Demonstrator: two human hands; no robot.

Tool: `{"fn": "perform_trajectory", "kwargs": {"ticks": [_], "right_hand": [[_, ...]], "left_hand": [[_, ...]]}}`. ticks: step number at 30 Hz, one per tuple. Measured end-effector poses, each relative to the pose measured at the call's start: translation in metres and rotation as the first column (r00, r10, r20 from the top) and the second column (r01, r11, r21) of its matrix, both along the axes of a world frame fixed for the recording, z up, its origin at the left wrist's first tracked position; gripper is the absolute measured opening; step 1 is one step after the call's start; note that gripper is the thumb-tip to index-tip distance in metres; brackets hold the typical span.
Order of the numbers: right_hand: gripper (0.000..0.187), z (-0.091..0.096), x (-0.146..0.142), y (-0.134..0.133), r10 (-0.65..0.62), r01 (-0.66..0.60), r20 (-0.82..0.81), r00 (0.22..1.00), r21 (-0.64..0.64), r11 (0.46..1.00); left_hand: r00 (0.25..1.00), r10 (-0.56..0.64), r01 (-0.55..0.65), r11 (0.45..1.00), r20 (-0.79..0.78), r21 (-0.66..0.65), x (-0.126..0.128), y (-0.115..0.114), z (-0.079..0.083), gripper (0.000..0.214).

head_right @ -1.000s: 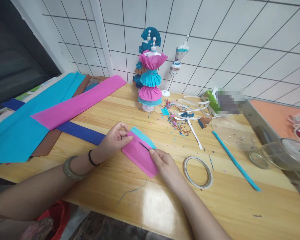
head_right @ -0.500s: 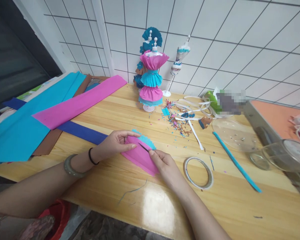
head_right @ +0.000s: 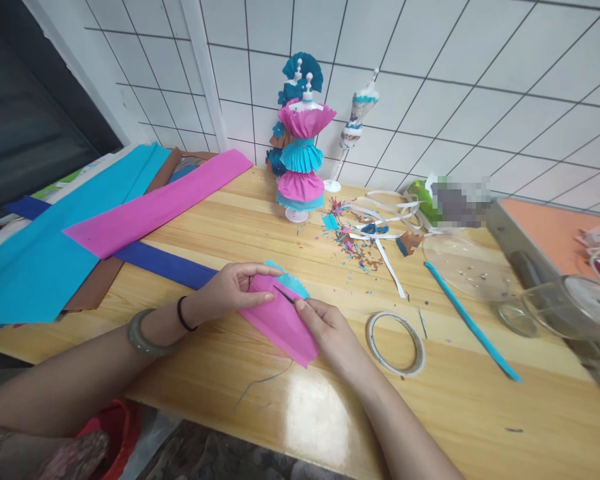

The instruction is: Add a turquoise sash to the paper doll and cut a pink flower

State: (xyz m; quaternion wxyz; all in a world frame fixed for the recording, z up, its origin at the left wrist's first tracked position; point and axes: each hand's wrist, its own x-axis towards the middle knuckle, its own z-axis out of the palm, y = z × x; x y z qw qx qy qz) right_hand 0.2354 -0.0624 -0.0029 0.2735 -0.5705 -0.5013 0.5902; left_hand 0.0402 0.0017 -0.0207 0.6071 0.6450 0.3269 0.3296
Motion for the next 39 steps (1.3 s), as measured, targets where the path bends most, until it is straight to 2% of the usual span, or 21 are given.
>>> {"fn": "perform_trajectory", "kwargs": {"ticks": [11, 22, 39], "right_hand": [[0.045, -0.0044, 0.0023, -0.0002, 0.018, -0.018, 0.017, 1.0, 0.015, 1.0], [0.043, -0.0044, 0.0018, -0.0005, 0.047, -0.048, 0.033, 0.998, 0.046, 0.998], [0.045, -0.0009, -0.0012, 0.0013, 0.035, -0.047, 0.101, 0.994, 0.117, 0.992]], "left_hand": [[1.0, -0.004, 0.004, 1.0, 0.005, -0.004, -0.0009, -0.001, -0.0006, 0.044], [0.999, -0.031, 0.035, 0.994, -0.035, 0.106, -0.0007, -0.0016, 0.0021, 0.042], [0.998, -0.043, 0.051, 0.986, -0.052, 0.157, 0.0012, -0.0042, 0.0016, 0.044]]}}
